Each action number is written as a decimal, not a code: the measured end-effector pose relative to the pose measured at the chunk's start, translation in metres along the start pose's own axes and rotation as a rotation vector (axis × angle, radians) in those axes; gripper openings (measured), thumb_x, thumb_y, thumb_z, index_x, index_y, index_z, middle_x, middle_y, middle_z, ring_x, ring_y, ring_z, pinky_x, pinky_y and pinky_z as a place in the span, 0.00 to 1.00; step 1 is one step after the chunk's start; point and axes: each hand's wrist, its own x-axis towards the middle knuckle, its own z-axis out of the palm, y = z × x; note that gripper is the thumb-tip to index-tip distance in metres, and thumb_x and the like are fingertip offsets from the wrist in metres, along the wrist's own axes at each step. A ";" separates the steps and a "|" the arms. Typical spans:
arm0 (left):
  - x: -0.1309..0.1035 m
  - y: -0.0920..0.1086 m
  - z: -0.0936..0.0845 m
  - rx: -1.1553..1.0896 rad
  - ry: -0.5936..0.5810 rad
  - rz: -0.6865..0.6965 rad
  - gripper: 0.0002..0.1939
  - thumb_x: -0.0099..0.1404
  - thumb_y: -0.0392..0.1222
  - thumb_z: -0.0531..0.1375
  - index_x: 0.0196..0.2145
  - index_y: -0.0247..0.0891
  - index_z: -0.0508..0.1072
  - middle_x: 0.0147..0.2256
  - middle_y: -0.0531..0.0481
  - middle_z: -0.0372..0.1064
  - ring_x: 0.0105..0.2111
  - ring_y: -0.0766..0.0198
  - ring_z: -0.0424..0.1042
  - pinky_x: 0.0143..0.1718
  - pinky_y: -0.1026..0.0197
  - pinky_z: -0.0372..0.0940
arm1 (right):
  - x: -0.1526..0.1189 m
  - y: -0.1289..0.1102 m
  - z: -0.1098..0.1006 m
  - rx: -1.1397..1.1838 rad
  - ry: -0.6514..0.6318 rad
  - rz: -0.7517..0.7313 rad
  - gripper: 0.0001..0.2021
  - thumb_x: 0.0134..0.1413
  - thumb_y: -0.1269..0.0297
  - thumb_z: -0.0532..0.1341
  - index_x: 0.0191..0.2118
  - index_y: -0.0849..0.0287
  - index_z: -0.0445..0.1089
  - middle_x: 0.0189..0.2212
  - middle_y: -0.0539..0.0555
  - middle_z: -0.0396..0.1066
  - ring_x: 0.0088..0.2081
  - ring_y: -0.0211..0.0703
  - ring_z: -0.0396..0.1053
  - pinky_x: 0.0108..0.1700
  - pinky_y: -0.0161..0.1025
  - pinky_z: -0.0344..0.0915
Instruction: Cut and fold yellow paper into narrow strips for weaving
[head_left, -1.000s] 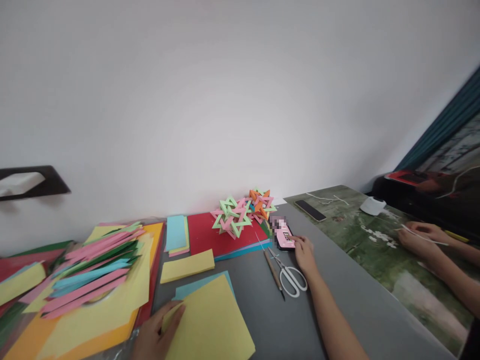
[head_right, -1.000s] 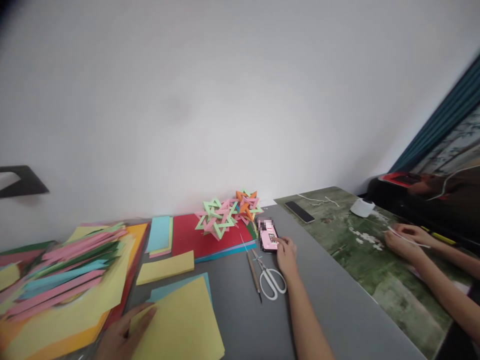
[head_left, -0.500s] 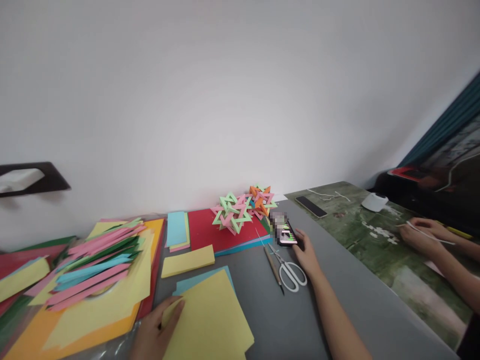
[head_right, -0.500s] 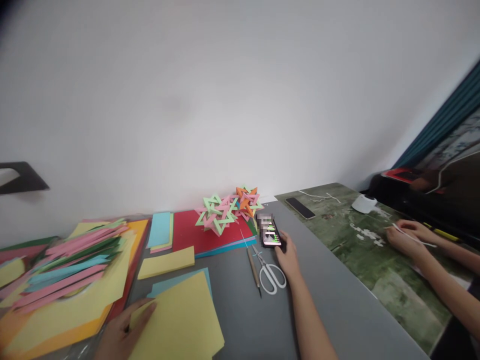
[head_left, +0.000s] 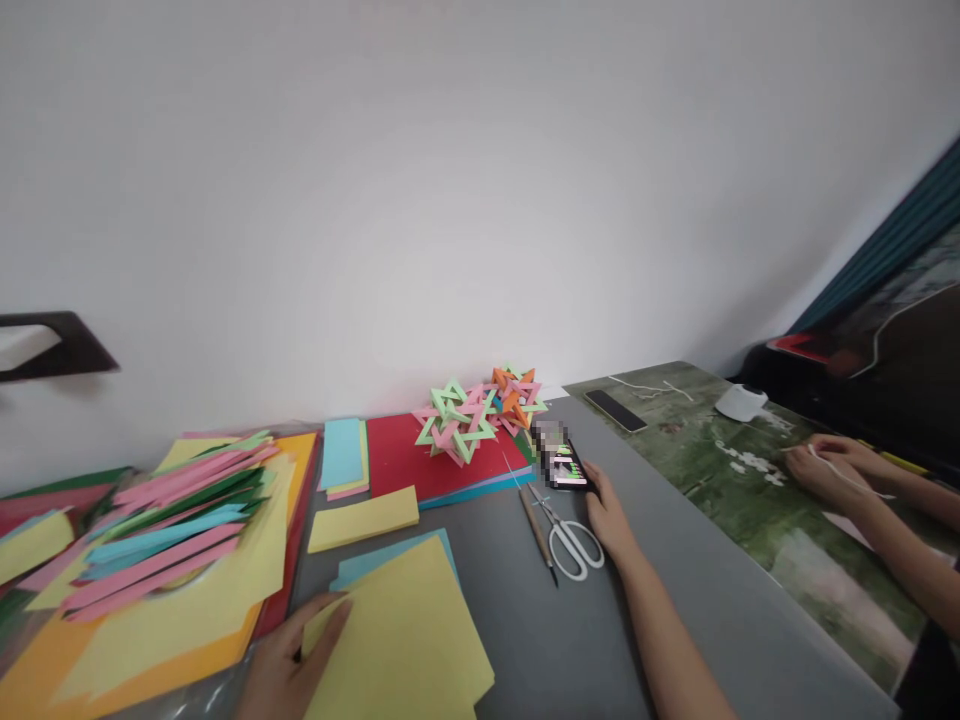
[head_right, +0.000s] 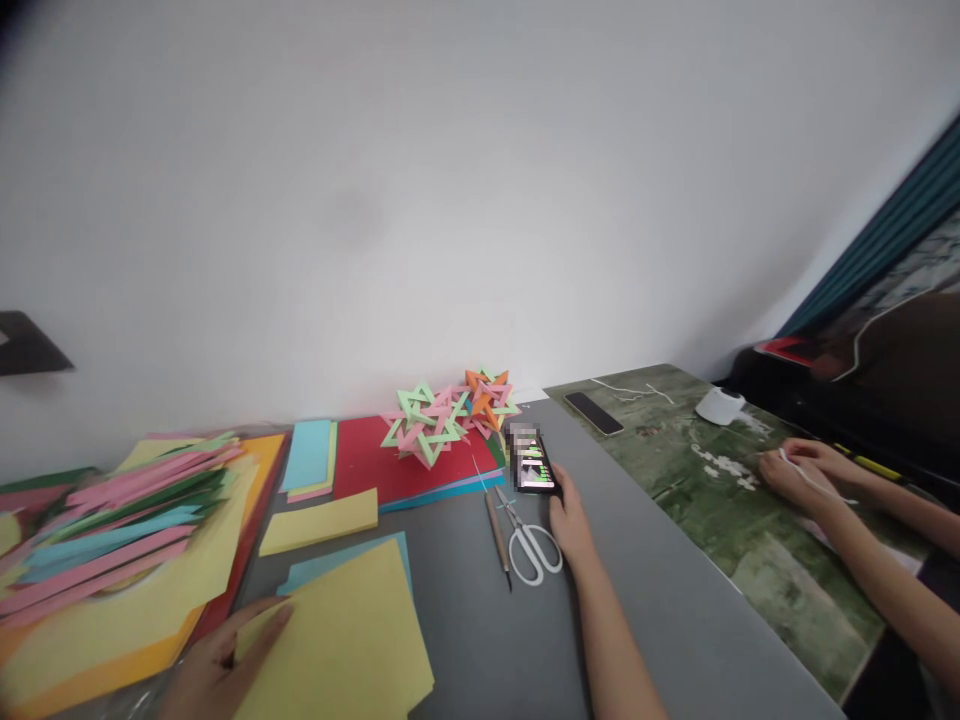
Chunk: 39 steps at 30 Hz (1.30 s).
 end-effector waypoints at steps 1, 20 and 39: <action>0.000 0.000 0.000 0.000 0.001 -0.006 0.18 0.49 0.56 0.57 0.31 0.41 0.74 0.28 0.53 0.74 0.30 0.59 0.73 0.26 0.68 0.67 | 0.000 0.001 0.000 -0.019 0.001 -0.001 0.29 0.39 0.72 0.48 0.52 0.58 0.55 0.52 0.55 0.59 0.53 0.44 0.54 0.56 0.49 0.46; 0.000 0.000 0.001 -0.043 -0.027 0.027 0.18 0.49 0.55 0.58 0.32 0.41 0.75 0.31 0.53 0.74 0.30 0.60 0.73 0.26 0.68 0.67 | 0.001 0.001 -0.002 -0.103 0.005 0.015 0.22 0.38 0.70 0.47 0.43 0.56 0.62 0.45 0.53 0.65 0.49 0.45 0.58 0.52 0.47 0.51; 0.002 -0.005 0.002 -0.063 -0.053 0.016 0.18 0.51 0.53 0.57 0.36 0.41 0.73 0.34 0.51 0.74 0.32 0.59 0.72 0.29 0.68 0.67 | 0.006 -0.001 -0.002 -0.124 0.007 0.023 0.21 0.39 0.70 0.47 0.42 0.57 0.64 0.43 0.53 0.66 0.46 0.46 0.60 0.50 0.45 0.53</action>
